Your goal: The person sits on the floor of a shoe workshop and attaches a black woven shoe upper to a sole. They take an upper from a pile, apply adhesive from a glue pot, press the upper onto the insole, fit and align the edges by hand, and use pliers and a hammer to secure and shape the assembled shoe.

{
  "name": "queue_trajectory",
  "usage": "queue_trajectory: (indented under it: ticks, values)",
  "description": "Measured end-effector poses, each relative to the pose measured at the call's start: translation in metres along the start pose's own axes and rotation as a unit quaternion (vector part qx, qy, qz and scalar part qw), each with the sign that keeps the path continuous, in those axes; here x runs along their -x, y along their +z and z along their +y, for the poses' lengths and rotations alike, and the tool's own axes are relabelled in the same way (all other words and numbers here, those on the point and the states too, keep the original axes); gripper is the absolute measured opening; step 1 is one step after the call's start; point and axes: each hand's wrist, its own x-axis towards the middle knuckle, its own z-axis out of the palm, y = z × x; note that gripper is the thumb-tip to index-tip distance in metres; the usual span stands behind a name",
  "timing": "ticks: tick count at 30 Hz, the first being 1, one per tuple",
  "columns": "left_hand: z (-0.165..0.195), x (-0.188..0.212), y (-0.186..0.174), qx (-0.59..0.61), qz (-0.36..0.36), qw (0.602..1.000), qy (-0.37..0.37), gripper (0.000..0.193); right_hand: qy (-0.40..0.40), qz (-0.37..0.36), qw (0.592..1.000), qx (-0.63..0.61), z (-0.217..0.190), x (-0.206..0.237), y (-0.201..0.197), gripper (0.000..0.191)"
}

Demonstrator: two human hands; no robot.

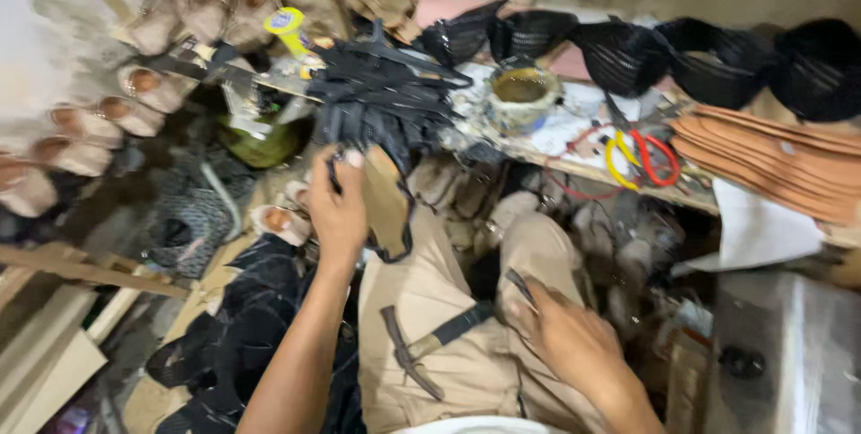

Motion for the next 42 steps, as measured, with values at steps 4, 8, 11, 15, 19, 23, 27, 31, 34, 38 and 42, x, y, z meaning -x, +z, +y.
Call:
queue_trajectory:
  ticks: [4,8,11,15,19,23,27,31,34,38,42]
  values:
    - [-0.014,-0.016,0.039,0.134,0.017,0.990,-0.045,0.027,0.154,-0.220,0.962,0.055,0.054,0.025,0.019,0.047]
    - [-0.011,-0.023,0.058,0.097,-0.002,0.994,-0.051,0.030,0.100,-0.006,0.995,0.009,0.065,-0.007,0.002,0.043]
    - [-0.008,-0.019,0.065,0.110,-0.018,0.991,-0.068,0.031,-0.018,0.212,0.973,-0.093,0.075,-0.056,-0.024,0.033]
    - [-0.010,-0.014,0.074,0.140,-0.029,0.984,-0.105,0.032,-0.020,0.201,0.971,-0.131,0.079,-0.088,-0.018,0.023]
    - [-0.012,-0.023,0.079,0.199,-0.021,0.971,-0.128,0.031,-0.225,-0.179,0.838,-0.464,0.043,-0.059,0.052,0.044]
    - [-0.010,-0.029,0.076,0.178,-0.012,0.983,-0.037,0.026,-0.252,-0.191,0.949,0.013,0.013,-0.022,0.126,0.047]
    - [-0.005,-0.025,0.071,0.097,-0.045,0.986,-0.124,0.026,-0.240,-0.144,0.960,-0.011,0.027,-0.028,0.135,0.058]
    - [-0.002,-0.023,0.066,0.100,-0.048,0.990,-0.085,0.028,-0.335,-0.018,0.941,0.042,0.021,-0.033,0.118,0.058]
    - [0.000,-0.024,0.064,0.050,-0.032,0.997,-0.047,0.031,-0.230,-0.108,0.966,-0.058,0.006,-0.028,0.101,0.041]
    - [0.002,-0.029,0.069,0.121,-0.062,0.990,-0.033,0.034,-0.262,-0.114,0.940,-0.186,-0.002,-0.037,0.080,0.041]
    - [0.004,-0.034,0.068,0.194,-0.157,0.967,-0.051,0.035,-0.230,-0.139,0.910,-0.315,0.003,-0.036,0.065,0.039]
